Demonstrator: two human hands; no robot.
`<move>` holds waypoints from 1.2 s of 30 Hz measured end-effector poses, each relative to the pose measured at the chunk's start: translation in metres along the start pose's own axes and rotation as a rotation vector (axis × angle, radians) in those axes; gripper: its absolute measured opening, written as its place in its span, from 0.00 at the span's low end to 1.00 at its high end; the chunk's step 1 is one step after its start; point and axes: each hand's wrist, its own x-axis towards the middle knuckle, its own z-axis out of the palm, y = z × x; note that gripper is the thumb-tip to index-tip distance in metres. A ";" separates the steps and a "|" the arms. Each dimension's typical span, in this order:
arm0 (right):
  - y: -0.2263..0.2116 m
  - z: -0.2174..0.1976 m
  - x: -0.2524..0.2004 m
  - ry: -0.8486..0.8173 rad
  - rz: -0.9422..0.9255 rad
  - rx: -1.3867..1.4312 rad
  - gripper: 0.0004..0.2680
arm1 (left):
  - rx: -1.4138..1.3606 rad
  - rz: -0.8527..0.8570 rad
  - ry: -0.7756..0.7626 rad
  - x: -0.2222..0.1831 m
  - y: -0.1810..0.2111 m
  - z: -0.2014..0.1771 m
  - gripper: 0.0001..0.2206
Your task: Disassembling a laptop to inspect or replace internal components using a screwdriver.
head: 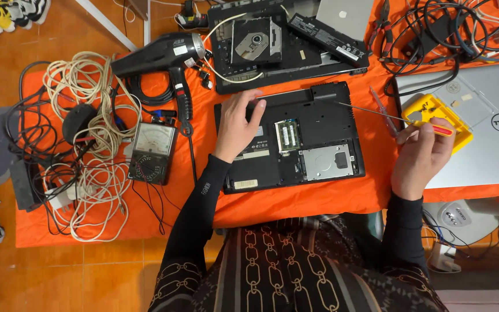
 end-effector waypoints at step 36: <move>0.009 0.002 -0.006 -0.058 0.114 0.029 0.07 | 0.194 0.088 -0.139 -0.004 -0.006 0.009 0.06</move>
